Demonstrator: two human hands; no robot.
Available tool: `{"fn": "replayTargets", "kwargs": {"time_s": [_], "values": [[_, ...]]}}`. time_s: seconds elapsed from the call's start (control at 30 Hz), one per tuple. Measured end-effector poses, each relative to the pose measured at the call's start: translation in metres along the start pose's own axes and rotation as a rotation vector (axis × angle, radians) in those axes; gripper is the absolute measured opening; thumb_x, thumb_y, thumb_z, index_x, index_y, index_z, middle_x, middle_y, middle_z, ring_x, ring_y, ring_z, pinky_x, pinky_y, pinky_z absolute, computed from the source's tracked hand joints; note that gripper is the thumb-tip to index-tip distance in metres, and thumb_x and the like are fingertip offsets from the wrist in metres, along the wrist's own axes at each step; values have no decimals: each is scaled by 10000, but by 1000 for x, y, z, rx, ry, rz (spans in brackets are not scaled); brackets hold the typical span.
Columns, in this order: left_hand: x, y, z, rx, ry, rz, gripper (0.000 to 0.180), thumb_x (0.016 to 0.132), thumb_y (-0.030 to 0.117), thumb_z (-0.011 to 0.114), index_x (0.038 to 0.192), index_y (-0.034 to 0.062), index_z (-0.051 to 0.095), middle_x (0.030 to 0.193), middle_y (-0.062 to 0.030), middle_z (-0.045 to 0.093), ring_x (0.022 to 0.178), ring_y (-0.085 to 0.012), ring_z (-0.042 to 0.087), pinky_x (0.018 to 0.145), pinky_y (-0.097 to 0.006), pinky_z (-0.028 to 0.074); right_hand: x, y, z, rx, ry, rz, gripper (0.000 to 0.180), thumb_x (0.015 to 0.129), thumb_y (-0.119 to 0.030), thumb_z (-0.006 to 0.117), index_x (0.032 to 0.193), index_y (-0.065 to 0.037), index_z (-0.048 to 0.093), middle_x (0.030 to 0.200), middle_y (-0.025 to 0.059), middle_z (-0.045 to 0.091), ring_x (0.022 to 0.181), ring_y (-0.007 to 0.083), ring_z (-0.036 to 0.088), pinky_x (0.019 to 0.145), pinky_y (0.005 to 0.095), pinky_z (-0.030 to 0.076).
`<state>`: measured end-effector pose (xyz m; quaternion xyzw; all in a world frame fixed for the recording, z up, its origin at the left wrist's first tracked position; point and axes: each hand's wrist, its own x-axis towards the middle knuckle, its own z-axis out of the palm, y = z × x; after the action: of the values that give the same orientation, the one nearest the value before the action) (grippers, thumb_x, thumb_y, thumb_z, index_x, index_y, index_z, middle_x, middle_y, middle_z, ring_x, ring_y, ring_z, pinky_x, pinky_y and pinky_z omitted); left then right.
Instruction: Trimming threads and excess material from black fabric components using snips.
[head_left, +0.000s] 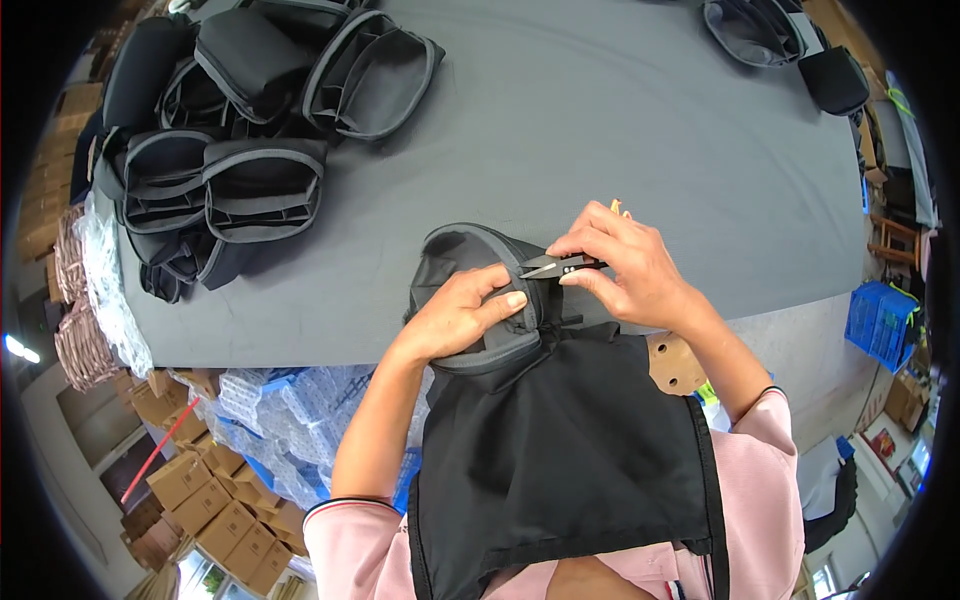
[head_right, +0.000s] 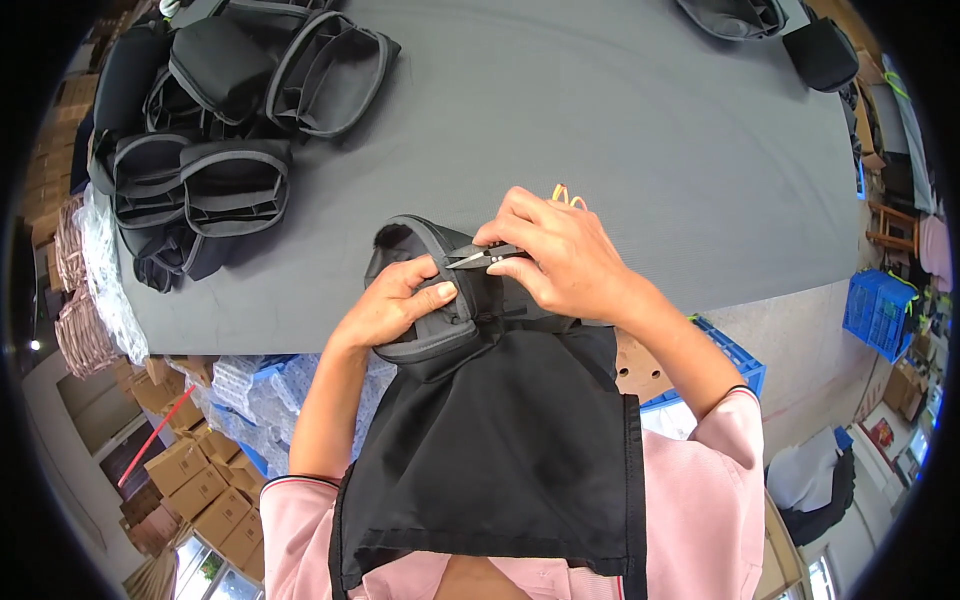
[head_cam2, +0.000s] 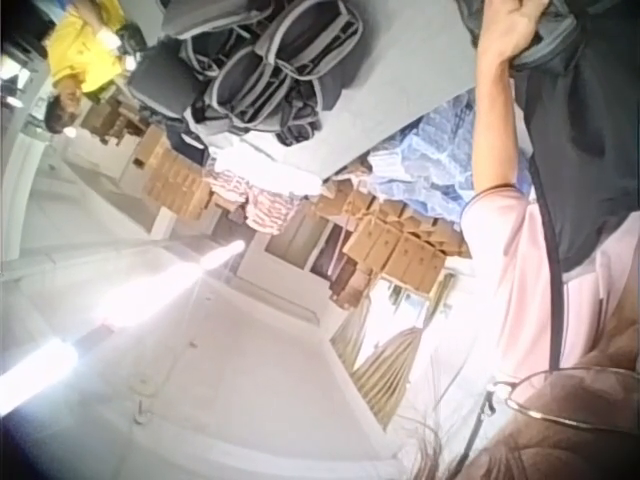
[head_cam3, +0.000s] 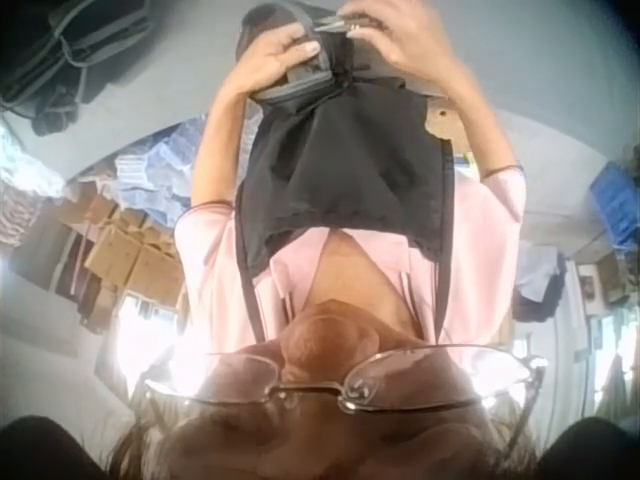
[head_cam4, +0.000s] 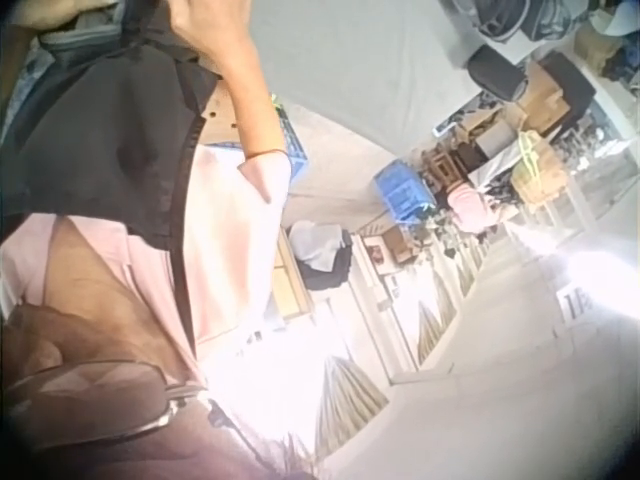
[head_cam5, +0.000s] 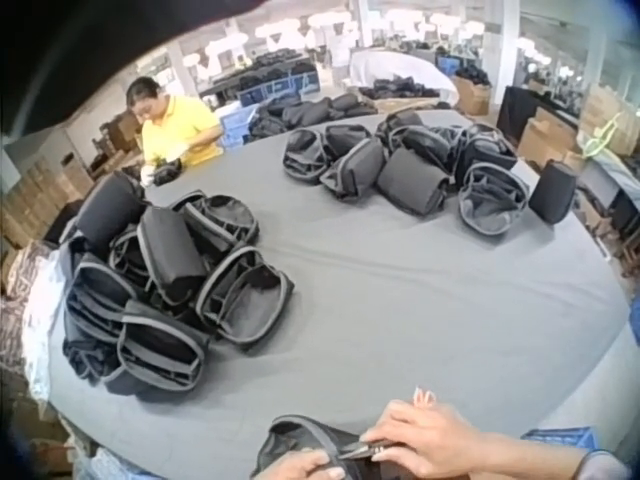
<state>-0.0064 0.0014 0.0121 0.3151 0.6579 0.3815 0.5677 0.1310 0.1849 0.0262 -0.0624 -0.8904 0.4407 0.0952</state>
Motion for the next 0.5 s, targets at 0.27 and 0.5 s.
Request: {"fn": "replayTargets", "kwargs": {"time_s": [0.27,0.5], "values": [[3,2,-5,-27,-131,92,268,869,265,571,904,0,563,737,-44,526,718,-136,466,659,-298,398,17,2,-24,-117,-183,-196,247,658,-97,703,893,-103,629,800,10,548,660,211,521,604,333,396],[11,2,-9,86,-237,50,309,862,305,587,782,16,514,680,-13,446,670,-120,411,613,-297,369,30,6,-36,-139,-337,-302,226,684,-138,702,892,-126,613,823,-7,517,596,224,456,575,340,386]]}}
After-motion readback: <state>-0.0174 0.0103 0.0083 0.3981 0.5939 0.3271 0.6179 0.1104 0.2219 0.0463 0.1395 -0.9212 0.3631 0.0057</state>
